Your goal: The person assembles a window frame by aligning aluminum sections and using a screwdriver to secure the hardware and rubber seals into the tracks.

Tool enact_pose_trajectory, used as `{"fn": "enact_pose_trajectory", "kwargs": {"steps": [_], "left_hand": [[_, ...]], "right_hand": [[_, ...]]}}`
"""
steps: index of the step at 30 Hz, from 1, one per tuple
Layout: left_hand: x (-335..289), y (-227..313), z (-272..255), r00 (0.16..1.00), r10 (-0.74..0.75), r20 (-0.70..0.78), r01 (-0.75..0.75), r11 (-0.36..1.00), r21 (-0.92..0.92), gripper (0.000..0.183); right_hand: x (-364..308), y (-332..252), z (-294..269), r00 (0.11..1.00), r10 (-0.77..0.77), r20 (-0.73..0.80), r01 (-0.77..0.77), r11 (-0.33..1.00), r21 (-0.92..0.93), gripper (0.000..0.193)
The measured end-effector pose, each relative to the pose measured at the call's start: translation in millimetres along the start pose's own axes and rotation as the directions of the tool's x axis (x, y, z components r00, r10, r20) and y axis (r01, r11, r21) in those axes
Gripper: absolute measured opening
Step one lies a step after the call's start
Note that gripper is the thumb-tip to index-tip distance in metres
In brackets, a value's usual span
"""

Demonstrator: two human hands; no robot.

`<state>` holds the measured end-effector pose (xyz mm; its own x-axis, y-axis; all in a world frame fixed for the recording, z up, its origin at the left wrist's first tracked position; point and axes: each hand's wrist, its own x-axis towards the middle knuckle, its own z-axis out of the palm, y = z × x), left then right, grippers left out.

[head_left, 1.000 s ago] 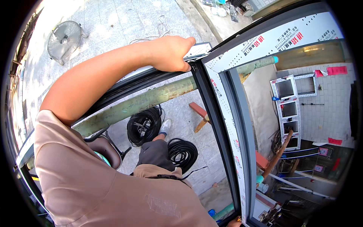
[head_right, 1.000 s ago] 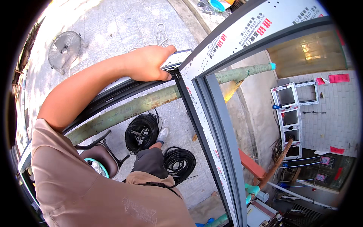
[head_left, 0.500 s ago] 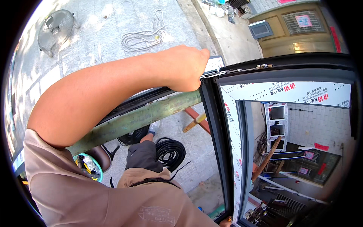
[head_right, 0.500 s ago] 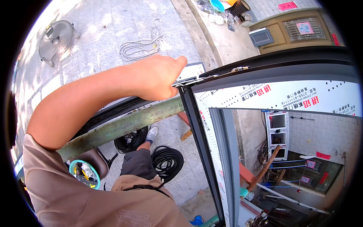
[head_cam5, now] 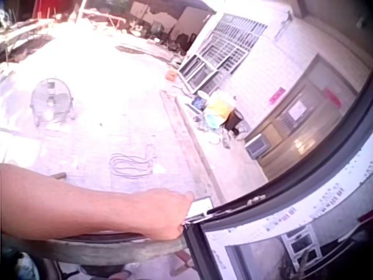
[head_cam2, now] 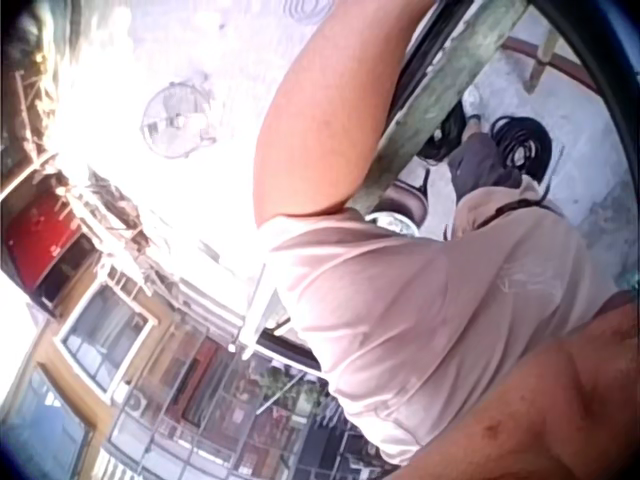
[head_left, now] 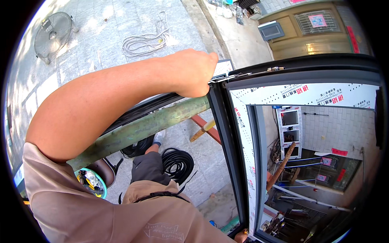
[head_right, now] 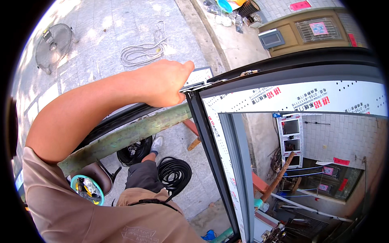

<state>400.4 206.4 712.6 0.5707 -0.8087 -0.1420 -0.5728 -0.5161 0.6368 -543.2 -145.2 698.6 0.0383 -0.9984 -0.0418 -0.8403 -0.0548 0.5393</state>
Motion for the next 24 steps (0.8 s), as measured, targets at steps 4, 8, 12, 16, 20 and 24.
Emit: {"fn": "enact_pose_trajectory", "kwargs": {"steps": [4, 8, 12, 16, 20, 24], "left_hand": [[0, 2, 0, 1.0, 0.016, -0.013, -0.016, 1.0, 0.003, 0.055], [1, -2, 3, 0.999, 0.031, -0.041, -0.03, 0.999, 0.014, 0.054], [0, 1, 4, 0.998, 0.012, -0.062, -0.008, 0.998, 0.068, 0.056], [-2, 9, 7, 0.991, 0.006, -0.136, 0.011, 0.992, 0.123, 0.057], [-5, 8, 7, 0.982, 0.003, -0.187, 0.021, 0.992, 0.127, 0.054], [-7, 11, 9, 0.975, 0.023, -0.222, 0.006, 0.991, 0.13, 0.052]], "right_hand": [[-2, 3, 5, 0.999, 0.024, 0.022, -0.024, 1.0, -0.008, 0.044], [2, 2, 8, 0.999, 0.037, 0.038, -0.037, 0.999, -0.019, 0.043], [3, 7, 11, 0.997, 0.049, 0.056, -0.047, 0.998, -0.038, 0.043], [5, 4, 17, 0.993, 0.091, 0.077, -0.09, 0.996, -0.015, 0.043], [11, 10, 18, 1.0, 0.008, 0.02, -0.007, 0.999, -0.031, 0.041], [12, 2, 22, 1.0, -0.004, 0.005, 0.004, 1.0, -0.012, 0.037]]}}
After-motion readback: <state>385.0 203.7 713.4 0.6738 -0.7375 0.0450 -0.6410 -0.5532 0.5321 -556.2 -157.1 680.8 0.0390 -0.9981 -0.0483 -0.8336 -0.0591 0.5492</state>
